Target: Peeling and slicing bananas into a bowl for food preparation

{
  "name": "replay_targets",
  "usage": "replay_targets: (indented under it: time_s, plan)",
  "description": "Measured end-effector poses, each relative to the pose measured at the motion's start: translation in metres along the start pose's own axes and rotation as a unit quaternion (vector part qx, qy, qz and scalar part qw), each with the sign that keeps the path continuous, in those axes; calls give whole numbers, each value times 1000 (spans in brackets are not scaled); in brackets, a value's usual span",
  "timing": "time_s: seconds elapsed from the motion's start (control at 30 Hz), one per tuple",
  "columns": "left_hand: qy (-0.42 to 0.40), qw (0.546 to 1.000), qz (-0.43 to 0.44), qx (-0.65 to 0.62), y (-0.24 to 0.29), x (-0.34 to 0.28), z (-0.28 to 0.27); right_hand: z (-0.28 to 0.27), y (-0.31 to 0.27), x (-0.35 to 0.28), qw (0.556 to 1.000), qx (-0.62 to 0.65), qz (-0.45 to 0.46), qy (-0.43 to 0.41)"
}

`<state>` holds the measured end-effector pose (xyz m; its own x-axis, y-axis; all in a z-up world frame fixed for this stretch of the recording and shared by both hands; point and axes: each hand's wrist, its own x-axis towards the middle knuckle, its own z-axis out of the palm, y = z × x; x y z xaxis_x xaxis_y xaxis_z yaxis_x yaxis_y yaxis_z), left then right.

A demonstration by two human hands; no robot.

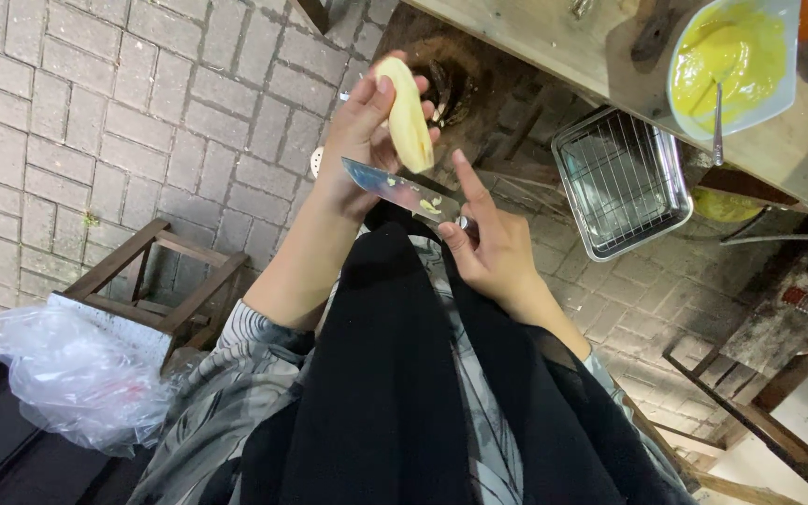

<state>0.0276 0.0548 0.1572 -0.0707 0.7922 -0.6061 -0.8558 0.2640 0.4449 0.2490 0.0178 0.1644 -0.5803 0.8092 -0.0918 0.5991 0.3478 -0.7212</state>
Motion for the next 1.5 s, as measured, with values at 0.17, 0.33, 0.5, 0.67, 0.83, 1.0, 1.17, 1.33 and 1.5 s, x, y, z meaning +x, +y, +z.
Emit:
replay_targets:
  time_s: [0.17, 0.33, 0.5, 0.67, 0.83, 1.0, 1.17, 1.33, 1.5]
  plan:
    - [-11, 984, 178, 8, -19, 3, -15, -1, -28, 11, 997, 18, 74, -22]
    - [-45, 965, 259, 16, -21, -12, -14, 5, -33, 21, 992, 27, 119, -44]
    - [9, 967, 255, -3, -22, -17, -13, 7, -29, 26, 996, 19, 88, -10]
    - [15, 962, 272, -15, -23, -18, -11, 7, -32, 26, 996, 26, 87, -16]
    - [23, 962, 273, -14, -24, -18, -14, 12, -25, 27, 997, -3, 70, -14]
    - [14, 970, 242, -23, -31, -7, -31, 2, -22, 35, 991, 99, 91, -1]
    - [-2, 986, 145, -79, -20, -4, -29, 0, -4, 47, 952, 269, 137, 47]
    - [-46, 993, 76, -83, -25, 2, -42, 9, 16, 48, 925, 359, 109, 61]
    - [-36, 995, 56, -68, -19, -5, -37, 4, 13, 41, 951, 291, 102, -7]
